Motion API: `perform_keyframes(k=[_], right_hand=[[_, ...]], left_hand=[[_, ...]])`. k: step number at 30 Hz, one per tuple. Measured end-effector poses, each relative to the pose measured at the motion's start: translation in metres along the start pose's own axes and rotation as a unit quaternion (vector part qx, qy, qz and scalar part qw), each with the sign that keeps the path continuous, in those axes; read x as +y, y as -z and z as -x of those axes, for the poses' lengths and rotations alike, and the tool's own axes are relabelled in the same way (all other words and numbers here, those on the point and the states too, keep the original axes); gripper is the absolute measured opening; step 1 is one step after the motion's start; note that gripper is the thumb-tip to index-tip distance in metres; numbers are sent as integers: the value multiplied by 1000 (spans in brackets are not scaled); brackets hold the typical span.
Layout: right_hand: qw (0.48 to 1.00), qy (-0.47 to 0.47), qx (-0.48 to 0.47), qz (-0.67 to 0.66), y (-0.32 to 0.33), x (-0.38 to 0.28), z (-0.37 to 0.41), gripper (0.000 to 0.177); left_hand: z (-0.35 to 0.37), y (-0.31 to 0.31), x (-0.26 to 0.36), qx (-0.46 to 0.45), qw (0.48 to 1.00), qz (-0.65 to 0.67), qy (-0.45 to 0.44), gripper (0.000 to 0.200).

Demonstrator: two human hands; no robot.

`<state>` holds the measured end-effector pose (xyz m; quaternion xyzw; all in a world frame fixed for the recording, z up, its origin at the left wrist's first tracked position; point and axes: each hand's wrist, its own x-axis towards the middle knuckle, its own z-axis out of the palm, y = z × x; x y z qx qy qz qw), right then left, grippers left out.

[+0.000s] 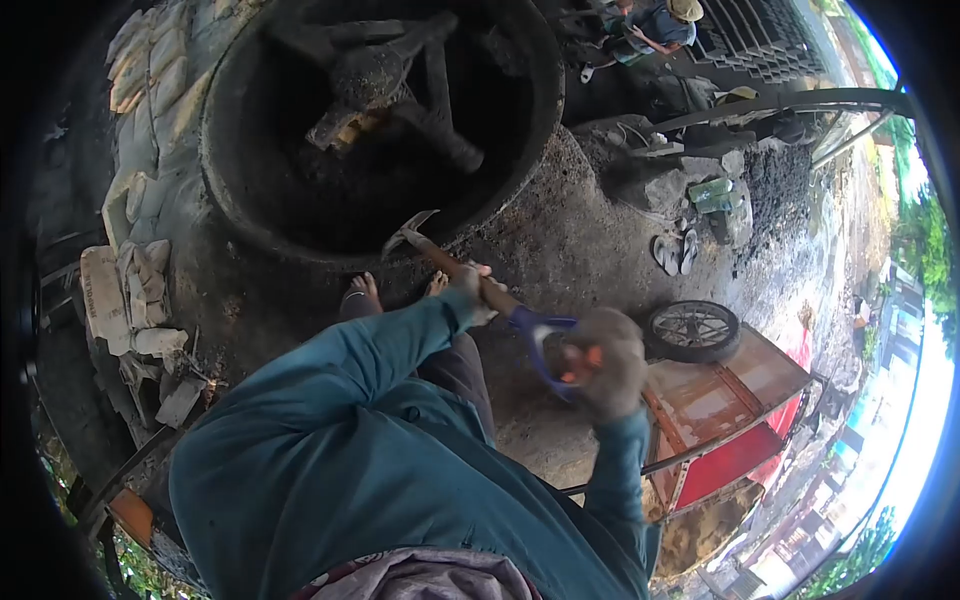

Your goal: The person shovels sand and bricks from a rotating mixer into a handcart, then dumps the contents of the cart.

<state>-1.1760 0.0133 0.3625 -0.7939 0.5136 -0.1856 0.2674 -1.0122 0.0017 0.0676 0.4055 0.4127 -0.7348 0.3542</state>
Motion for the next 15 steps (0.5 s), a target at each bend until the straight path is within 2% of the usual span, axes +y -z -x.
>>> perform_keyframes(k=[1,2,3,5,11,14,15], right_hand=[[994,-93,55,-17,19,-3,16,51],[977,-179,111,-41,38,-5,33,66],[924,-305,163,-163,48,-12,47,72],[827,-395,182,-356,74,-48,69,75],[836,-315,328,-308,101,-130,110,77],[851,-259,358,-283,102,-158,115,78],[850,-266,378,-254,101,-166,114,80]], left_hand=[[30,-19,-16,8,1000,11,15,13],[51,-31,-31,-24,999,0,24,14],[68,-37,-44,-53,998,-10,31,14],[88,-42,-67,-84,994,-32,54,14],[153,-57,-106,-175,976,-79,105,17],[168,-67,-112,-229,956,-107,152,17],[169,-72,-115,-241,952,-109,156,18]])
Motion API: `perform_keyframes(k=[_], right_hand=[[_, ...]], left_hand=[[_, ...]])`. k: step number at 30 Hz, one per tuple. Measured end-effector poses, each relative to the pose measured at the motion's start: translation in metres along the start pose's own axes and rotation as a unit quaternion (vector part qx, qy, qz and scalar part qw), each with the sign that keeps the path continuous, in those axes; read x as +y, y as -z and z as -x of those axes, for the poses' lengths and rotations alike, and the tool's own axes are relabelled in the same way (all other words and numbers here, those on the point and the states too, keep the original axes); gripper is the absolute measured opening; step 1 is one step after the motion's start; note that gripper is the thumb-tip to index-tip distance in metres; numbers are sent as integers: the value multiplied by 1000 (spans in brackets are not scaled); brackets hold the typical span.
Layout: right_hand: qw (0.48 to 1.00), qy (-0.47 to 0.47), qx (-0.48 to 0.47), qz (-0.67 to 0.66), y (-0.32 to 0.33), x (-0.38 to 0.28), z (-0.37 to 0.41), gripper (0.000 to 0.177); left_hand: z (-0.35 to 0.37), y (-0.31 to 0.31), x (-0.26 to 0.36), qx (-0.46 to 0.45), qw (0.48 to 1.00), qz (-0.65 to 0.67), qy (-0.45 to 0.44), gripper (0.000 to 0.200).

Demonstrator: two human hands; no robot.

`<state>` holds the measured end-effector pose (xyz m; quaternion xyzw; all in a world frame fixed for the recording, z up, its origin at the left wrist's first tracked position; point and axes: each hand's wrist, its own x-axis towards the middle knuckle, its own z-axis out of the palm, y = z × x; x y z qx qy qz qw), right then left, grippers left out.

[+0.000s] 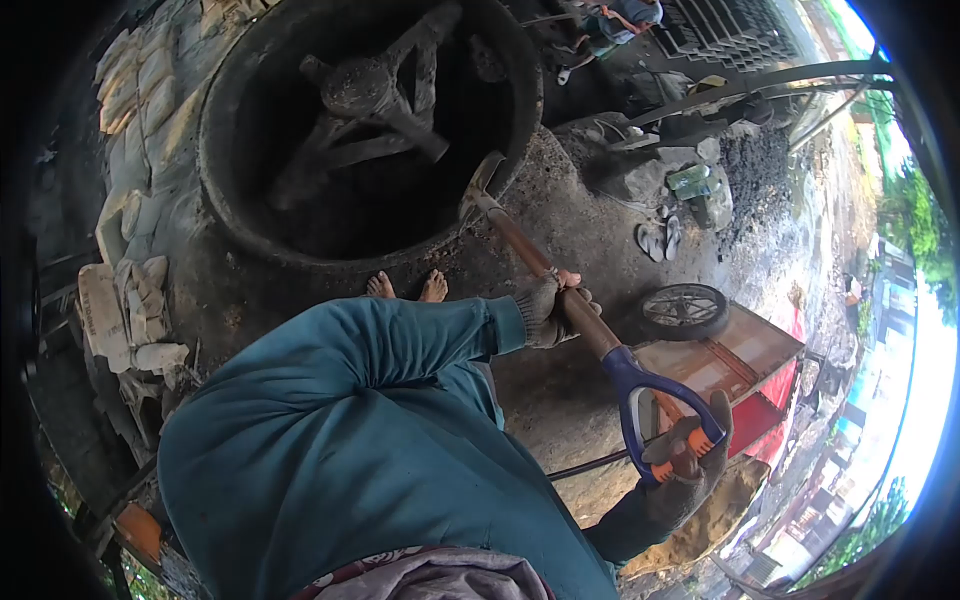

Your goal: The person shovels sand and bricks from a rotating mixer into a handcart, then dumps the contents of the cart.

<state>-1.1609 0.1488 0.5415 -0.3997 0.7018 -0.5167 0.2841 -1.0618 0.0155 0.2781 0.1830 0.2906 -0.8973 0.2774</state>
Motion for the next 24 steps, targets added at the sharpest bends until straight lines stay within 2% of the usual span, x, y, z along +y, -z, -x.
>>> perform_keyframes(k=[7,8,12,15,16,18,19,20,21,22,23,24], right_hand=[[998,45,39,11,7,-12,-16,75],[998,42,43,8,7,-11,-22,74],[996,11,83,12,8,-11,-54,72],[994,-6,94,64,-1,0,-96,70],[990,32,49,131,-3,17,-123,59],[960,123,-27,251,-8,50,-177,40],[987,45,-83,130,-22,81,-205,41],[992,-49,-119,-3,-37,112,-233,42],[975,-144,-130,-113,-51,143,-262,45],[948,-241,-101,-181,-110,150,-269,52],[943,-256,-107,-182,-150,211,-277,46],[959,-260,-48,-99,-203,300,-272,48]], left_hand=[[-23,-42,-9,-28,998,-59,14,19],[-28,-46,-10,-66,996,-58,16,20],[-56,-75,-6,-120,991,-55,0,18],[-79,-100,14,-11,995,-60,-82,21],[-106,-90,29,-17,995,-43,-83,27],[-155,-67,56,37,991,-25,-130,26],[-172,-60,71,65,986,-17,-151,26],[-182,-54,89,90,987,5,-133,27],[-189,-43,111,113,987,27,-113,29],[-209,-17,145,144,986,24,-86,31],[-236,29,182,173,983,20,-62,34],[-267,101,214,200,975,-43,-85,31]])
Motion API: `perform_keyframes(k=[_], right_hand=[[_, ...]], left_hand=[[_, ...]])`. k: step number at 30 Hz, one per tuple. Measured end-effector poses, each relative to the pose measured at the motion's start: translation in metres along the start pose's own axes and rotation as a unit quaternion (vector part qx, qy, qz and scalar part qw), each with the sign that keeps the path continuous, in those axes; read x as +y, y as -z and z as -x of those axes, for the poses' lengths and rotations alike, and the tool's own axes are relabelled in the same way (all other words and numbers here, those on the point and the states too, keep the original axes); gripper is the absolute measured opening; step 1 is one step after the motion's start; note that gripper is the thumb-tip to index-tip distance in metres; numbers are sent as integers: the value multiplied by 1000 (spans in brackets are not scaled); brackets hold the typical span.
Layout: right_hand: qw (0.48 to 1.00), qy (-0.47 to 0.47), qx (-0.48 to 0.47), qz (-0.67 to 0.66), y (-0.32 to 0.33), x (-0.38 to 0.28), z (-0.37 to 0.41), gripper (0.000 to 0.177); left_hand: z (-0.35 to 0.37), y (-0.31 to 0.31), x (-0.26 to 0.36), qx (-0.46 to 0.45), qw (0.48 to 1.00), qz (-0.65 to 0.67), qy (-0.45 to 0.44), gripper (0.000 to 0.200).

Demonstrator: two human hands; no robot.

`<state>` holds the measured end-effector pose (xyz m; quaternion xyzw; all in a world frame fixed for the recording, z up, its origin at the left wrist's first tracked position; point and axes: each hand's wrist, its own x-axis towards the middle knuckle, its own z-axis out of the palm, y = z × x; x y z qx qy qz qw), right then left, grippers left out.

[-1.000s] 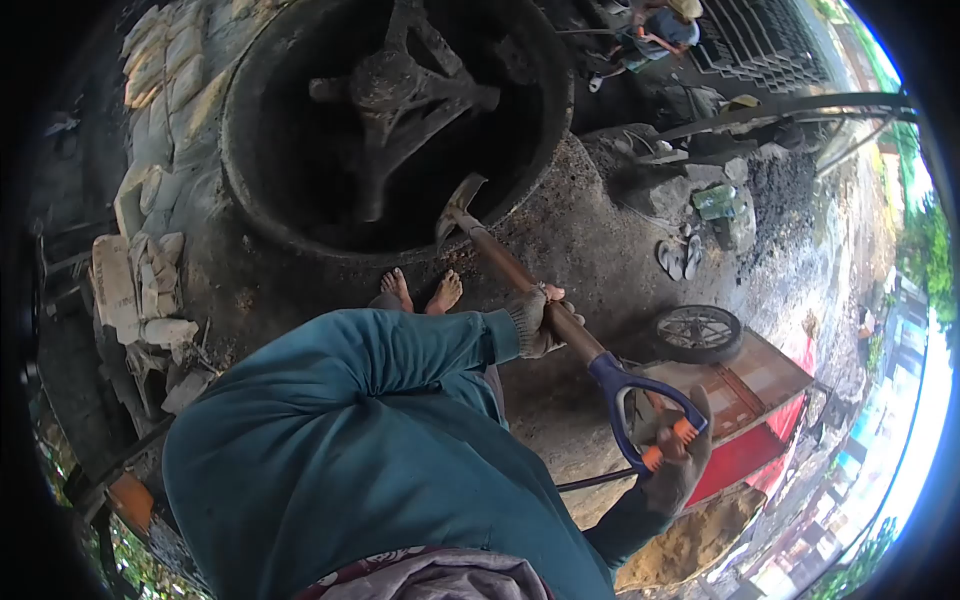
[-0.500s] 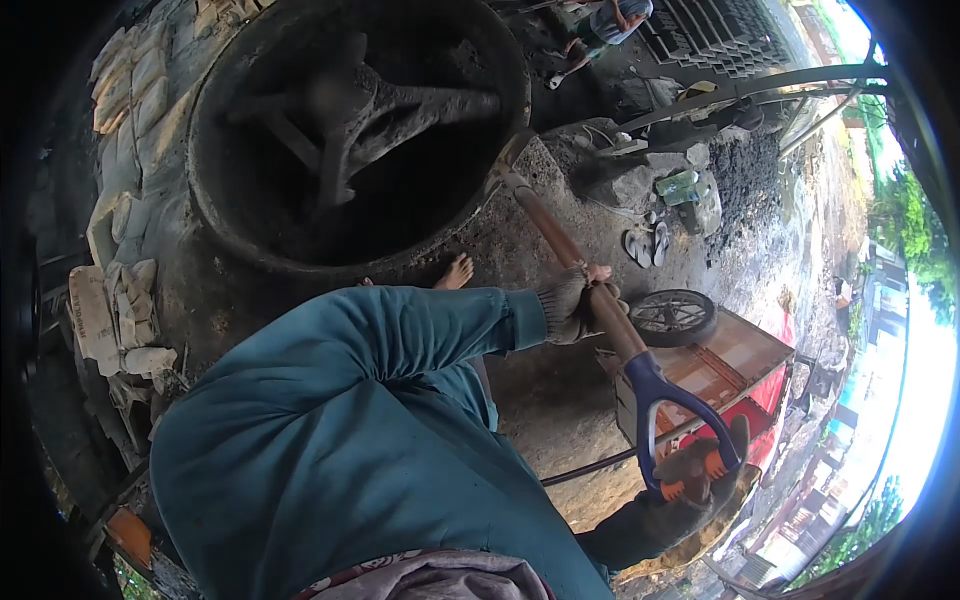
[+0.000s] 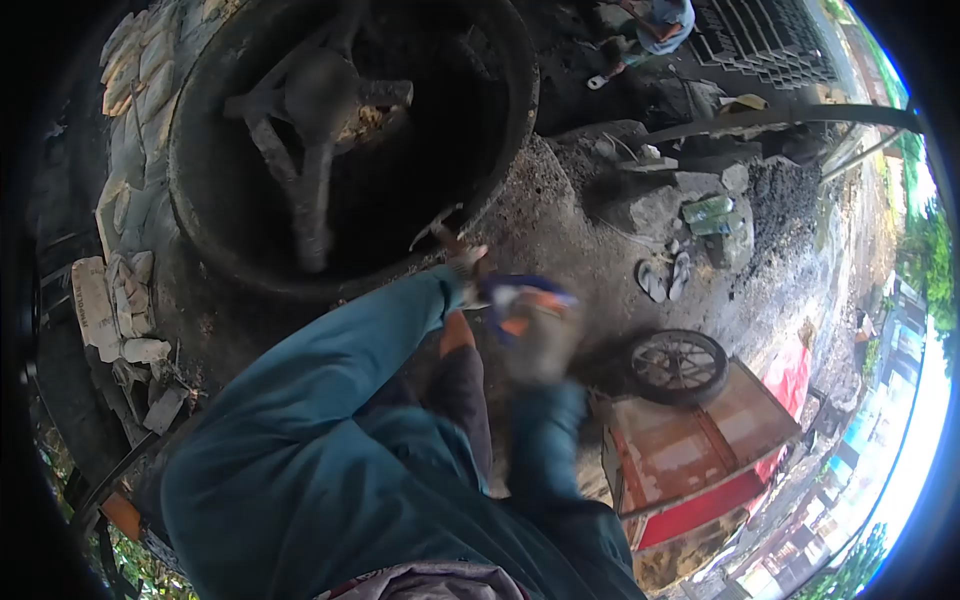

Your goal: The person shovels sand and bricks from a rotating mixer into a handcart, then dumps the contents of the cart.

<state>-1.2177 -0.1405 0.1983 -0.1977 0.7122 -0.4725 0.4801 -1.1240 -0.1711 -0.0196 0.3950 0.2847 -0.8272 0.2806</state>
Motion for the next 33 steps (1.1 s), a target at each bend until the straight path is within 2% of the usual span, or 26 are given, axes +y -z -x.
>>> perform_keyframes(k=[1,2,4,6,7,8,10,11,13,15,17,19,23,24,27,33], right_hand=[[995,-8,79,65,-34,83,-45,50],[982,85,83,146,-39,176,-87,55],[983,-165,49,63,-60,151,-85,57],[993,-111,-4,-34,-12,146,-69,59],[993,-71,-40,-90,5,134,-69,60],[992,-67,-50,-91,21,96,-51,60],[987,-80,-93,-100,58,-13,16,63],[985,-66,-137,-79,93,-39,34,64],[993,-26,-101,60,147,-98,65,64],[973,33,-47,224,218,-113,73,60],[972,-13,6,234,255,-140,91,45],[979,15,47,199,285,-147,107,38],[970,72,117,200,285,-159,143,36],[971,87,121,188,279,-159,151,43],[966,102,130,200,284,-155,162,45],[963,128,146,188,278,-157,164,45]], left_hand=[[-59,52,19,28,997,-62,-32,29],[-107,83,24,27,996,-36,-73,27],[-200,143,35,18,988,16,-155,23],[-180,142,-3,-69,972,-18,-226,16],[-134,100,0,-5,985,36,-169,14],[-79,52,3,62,986,99,-118,12],[-42,33,-9,61,982,150,-101,12],[-32,25,-13,57,979,172,-93,13],[-29,12,-25,26,980,185,-73,12],[-28,4,-48,3,979,196,-50,12],[-6,-26,-74,1,987,155,-33,15],[21,-62,-83,4,991,130,-26,14],[30,-95,-102,8,995,100,-18,15],[34,-101,-102,8,996,93,-12,17],[41,-120,-98,-28,996,89,-5,13],[36,-149,-92,-78,995,54,-21,17]])
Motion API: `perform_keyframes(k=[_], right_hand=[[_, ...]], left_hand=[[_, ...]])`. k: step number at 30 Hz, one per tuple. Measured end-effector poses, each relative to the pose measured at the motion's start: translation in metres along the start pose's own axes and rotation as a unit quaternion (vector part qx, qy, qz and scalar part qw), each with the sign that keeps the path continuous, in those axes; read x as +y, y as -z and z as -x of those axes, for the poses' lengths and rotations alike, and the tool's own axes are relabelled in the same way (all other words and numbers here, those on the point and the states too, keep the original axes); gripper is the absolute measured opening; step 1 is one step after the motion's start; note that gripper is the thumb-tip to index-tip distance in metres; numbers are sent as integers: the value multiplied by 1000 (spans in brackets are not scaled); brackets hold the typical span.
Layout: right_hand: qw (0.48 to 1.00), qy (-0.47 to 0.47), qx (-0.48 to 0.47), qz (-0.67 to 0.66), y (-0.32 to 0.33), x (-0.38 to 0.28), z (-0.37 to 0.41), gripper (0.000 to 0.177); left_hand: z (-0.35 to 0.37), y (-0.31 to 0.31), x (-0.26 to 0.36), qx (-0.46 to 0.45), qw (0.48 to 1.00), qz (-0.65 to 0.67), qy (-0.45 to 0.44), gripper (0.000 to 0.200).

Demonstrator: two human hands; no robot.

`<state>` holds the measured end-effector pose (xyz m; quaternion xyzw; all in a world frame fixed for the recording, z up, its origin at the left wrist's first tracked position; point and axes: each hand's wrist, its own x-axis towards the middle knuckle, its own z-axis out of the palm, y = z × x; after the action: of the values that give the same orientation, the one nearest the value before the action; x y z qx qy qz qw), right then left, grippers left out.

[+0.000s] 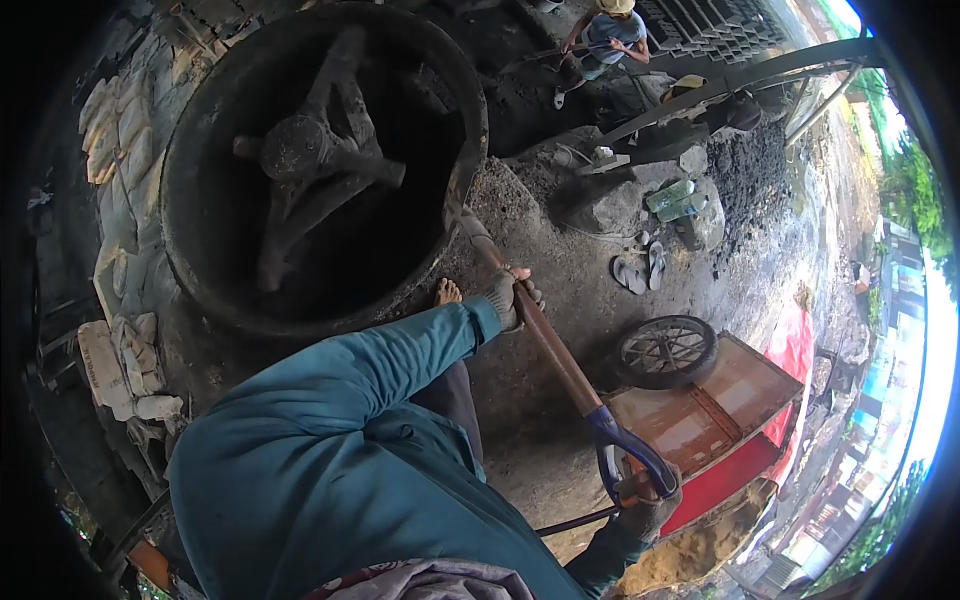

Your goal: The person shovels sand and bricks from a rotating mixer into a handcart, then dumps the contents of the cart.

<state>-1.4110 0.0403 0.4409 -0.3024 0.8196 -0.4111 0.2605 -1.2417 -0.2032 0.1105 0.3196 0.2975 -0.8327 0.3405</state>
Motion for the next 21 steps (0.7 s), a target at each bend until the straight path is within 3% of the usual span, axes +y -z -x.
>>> perform_keyframes(k=[4,9,12,14,17,19,21], right_hand=[[1000,15,13,-12,2,-2,-12,45],[994,12,8,-110,-10,11,-25,71],[989,15,-53,-140,-39,5,-35,87],[986,2,-84,-142,-71,-21,-45,87],[977,-30,-138,-160,-125,-50,-73,84],[966,-50,-171,-185,-181,-52,-103,75],[965,-77,-166,-190,-264,5,-144,66]], left_hand=[[11,-29,2,-30,999,12,-7,18],[28,-68,17,-80,995,38,-45,16],[18,-69,25,-114,990,26,-79,15],[30,-75,27,-112,989,10,-98,16],[30,-74,40,13,991,-31,-126,21],[3,-56,83,97,981,-160,-44,27],[-31,-15,111,162,950,-268,0,34]])
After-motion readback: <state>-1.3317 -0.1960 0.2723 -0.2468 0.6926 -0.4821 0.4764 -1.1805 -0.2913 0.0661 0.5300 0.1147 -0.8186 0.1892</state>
